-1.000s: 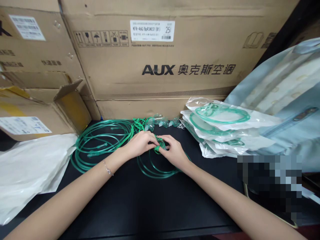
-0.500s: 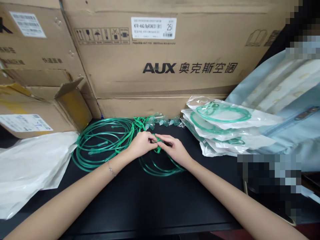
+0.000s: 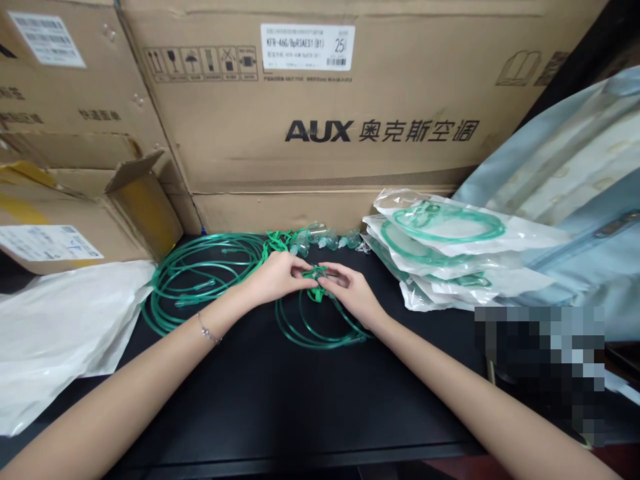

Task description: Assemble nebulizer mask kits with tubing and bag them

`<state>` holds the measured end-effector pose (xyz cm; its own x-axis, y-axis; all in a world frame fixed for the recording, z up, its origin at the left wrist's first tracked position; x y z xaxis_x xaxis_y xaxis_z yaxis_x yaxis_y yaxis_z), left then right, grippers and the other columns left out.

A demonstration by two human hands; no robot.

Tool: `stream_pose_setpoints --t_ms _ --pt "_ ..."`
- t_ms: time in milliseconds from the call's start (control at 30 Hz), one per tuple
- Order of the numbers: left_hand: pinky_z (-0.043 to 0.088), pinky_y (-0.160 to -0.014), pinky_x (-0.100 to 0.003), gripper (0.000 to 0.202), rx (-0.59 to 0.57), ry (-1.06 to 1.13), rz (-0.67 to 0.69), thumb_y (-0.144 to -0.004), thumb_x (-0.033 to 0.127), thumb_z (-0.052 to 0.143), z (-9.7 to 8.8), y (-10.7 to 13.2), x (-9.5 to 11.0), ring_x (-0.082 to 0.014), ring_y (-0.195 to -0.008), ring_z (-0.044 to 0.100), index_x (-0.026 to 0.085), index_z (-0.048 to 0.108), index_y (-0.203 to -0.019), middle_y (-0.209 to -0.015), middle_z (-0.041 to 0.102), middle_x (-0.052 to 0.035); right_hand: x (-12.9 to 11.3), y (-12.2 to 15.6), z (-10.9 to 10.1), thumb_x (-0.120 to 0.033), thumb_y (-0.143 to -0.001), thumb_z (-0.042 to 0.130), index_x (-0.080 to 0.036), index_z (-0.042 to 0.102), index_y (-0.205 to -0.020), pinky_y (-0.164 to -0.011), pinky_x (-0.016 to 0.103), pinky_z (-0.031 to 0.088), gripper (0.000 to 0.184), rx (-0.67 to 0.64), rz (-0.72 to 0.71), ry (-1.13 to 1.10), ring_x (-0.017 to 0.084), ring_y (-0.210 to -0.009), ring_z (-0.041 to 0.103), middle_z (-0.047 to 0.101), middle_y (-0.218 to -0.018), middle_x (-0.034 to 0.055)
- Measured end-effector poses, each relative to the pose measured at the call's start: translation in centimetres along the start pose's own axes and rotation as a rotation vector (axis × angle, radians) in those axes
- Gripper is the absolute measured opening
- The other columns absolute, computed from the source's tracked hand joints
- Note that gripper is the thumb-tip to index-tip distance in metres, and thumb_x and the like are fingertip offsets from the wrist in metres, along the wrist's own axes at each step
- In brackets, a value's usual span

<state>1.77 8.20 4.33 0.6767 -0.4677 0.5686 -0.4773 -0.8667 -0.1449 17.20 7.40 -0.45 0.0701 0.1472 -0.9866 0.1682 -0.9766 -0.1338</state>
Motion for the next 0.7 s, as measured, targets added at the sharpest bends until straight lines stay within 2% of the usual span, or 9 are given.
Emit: stream_pose_setpoints --t_ms 100,200,300,467,600,700 --pt "0.044 -0.068 -0.025 0.044 -0.016 -0.09 0.146 -0.064 0.041 0.07 0.5 0.2 0.7 -0.0179 -0.078 0.06 0.016 0.066 -0.1 -0.092 0.066 -0.0065 0.0 0.0 -0.2 -0.025 -0.068 0.065 -0.016 0.062 -0.101 -0.071 0.03 0.054 0.034 0.031 0.075 -0.057 0.019 -0.09 0.063 0.065 -0.104 0.0077" --pt "0.045 -0.072 -0.028 0.049 0.049 -0.201 0.183 -0.062 0.039 0.072 0.8 0.3 0.9 -0.0192 -0.082 0.057 0.014 0.065 -0.104 -0.099 0.059 -0.0094 -0.2 0.1 -0.2 -0.026 -0.067 0.066 -0.016 0.063 -0.099 -0.068 0.027 0.053 0.034 0.048 0.107 -0.07 0.018 -0.086 0.063 0.065 -0.103 0.0073" --pt "0.045 -0.071 -0.028 0.033 0.134 -0.229 0.181 -0.068 0.031 0.07 1.0 0.3 1.0 -0.0175 -0.077 0.057 0.014 0.068 -0.097 -0.089 0.059 -0.0075 -0.4 0.2 -0.1 -0.027 -0.067 0.066 -0.015 0.063 -0.099 -0.067 0.026 0.052 0.034 0.043 0.107 -0.083 0.016 -0.082 0.063 0.065 -0.101 0.0065" --pt "0.042 -0.063 -0.025 0.008 0.198 -0.078 0.134 -0.073 0.019 0.063 1.6 -0.1 0.5 -0.0132 -0.062 0.054 0.015 0.07 -0.074 -0.067 0.059 -0.0022 -0.5 0.2 0.1 -0.031 -0.07 0.064 -0.014 0.064 -0.098 -0.072 0.029 0.051 0.033 -0.045 0.077 -0.081 0.016 -0.081 0.062 0.066 -0.096 0.0065" --pt "0.039 -0.059 -0.024 0.01 0.259 -0.042 0.047 -0.07 0.012 0.061 2.1 -0.4 -0.2 -0.0123 -0.059 0.052 0.015 0.066 -0.063 -0.062 0.056 -0.0006 -0.4 0.2 0.3 -0.027 -0.061 0.072 -0.017 0.064 -0.097 -0.087 0.033 0.047 0.038 -0.146 0.017 -0.08 0.018 -0.096 0.06 0.065 -0.103 0.0054" --pt "0.038 -0.054 -0.023 0.012 0.257 0.013 -0.025 -0.068 0.011 0.06 2.5 -0.5 -0.4 -0.0107 -0.052 0.05 0.015 0.061 -0.056 -0.051 0.051 0.0024 -0.3 0.1 0.4 -0.023 -0.06 0.073 -0.017 0.063 -0.097 -0.093 0.035 0.044 0.038 -0.148 -0.008 -0.063 0.019 -0.102 0.059 0.064 -0.107 0.0055"
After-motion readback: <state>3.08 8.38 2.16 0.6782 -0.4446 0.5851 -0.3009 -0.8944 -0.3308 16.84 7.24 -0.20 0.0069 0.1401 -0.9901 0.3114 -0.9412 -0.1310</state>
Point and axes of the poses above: each hand's wrist, its own y-axis away from the middle knuckle, its own z-axis out of the palm, x = y × z, the point moved 3 cm from there along -y, towards the middle knuckle
